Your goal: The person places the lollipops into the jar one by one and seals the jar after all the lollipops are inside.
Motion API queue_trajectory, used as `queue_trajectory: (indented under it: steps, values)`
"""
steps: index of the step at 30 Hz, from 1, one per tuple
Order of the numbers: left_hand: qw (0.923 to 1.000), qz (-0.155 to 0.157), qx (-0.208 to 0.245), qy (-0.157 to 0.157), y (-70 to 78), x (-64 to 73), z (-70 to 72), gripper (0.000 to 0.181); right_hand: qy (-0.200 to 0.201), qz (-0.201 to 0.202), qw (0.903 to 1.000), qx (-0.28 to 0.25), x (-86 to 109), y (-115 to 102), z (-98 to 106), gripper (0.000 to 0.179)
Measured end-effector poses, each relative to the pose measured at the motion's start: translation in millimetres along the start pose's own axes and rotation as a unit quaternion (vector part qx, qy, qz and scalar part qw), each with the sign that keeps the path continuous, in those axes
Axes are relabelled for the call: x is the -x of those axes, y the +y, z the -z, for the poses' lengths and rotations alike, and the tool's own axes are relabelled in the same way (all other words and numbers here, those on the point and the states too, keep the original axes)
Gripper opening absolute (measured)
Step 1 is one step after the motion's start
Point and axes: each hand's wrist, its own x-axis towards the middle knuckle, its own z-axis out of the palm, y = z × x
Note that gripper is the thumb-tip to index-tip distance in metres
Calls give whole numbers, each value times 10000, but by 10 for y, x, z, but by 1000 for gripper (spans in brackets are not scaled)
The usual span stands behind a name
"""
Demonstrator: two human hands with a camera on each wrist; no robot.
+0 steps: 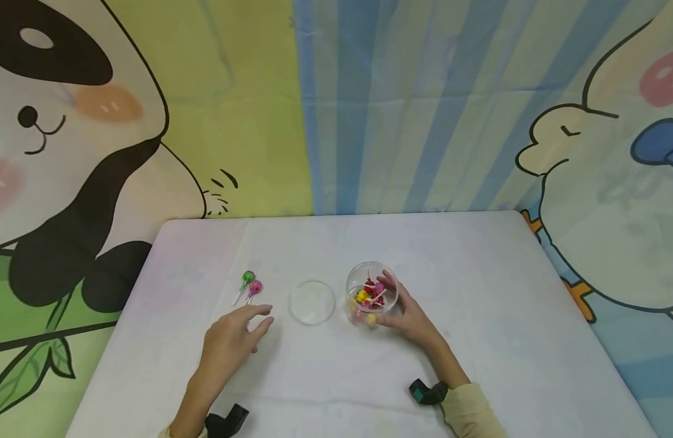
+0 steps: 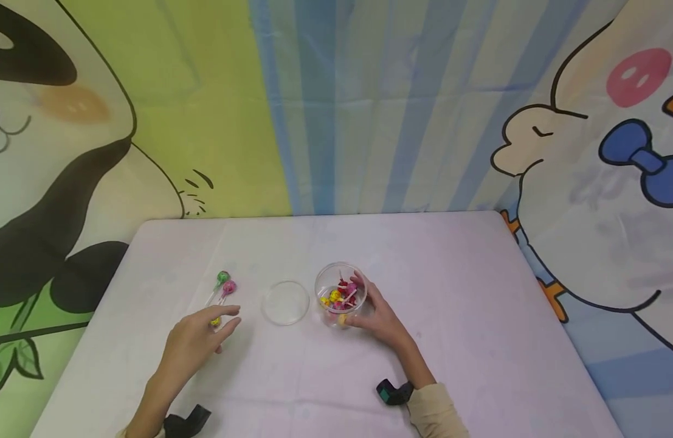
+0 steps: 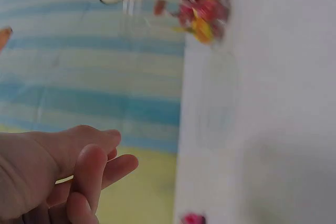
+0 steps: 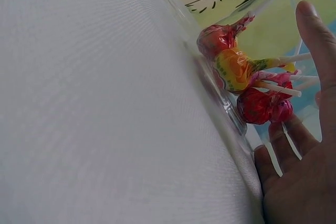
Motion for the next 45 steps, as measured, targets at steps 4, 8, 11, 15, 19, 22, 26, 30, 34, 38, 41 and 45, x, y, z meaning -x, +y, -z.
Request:
queue_trajectory:
  steps: [4,8,11,15,19,22,26,30,34,38,41,45]
  values:
    - [9968,779,58,-151,-239,134,28,23,-27,0,10000,-52,4,14,-1,98]
    - [9930,1167,30,-174,-333,179,56,23,-27,3,10000,5,4,21,-5,99]
    - [9918,1264,24,-195,-361,189,62,24,-29,-24,10000,54,-5,14,-10,99]
    - [9918,1266,0,-187,-387,190,54,24,-57,-47,10000,56,-18,4,-13,98]
    - [9926,1209,-55,-102,-412,149,69,25,-63,15,10000,37,-15,-1,-7,98]
    - [9934,1140,-148,32,-496,39,100,27,-48,89,9999,25,-10,-4,-3,98]
    - [9925,1176,-334,4,-699,-198,121,30,-31,107,9999,5,-10,21,1,97]
    - [9892,1274,-523,-508,-872,-391,82,33,-27,-56,10000,38,-6,9,-5,97]
    - [9849,1307,-726,-876,-976,-496,9,29,-83,-80,9999,56,-14,-40,-16,97]
    - [9835,1373,-780,-878,-1013,-536,-27,24,-104,-12,9999,47,-18,-54,-19,97]
    - [9832,1446,-745,-827,-1013,-540,-37,24,-76,-73,9999,95,-10,-29,-12,98]
    - [9834,1541,-664,-696,-1011,-519,-46,25,-47,-109,9999,3,-1,16,-9,98]
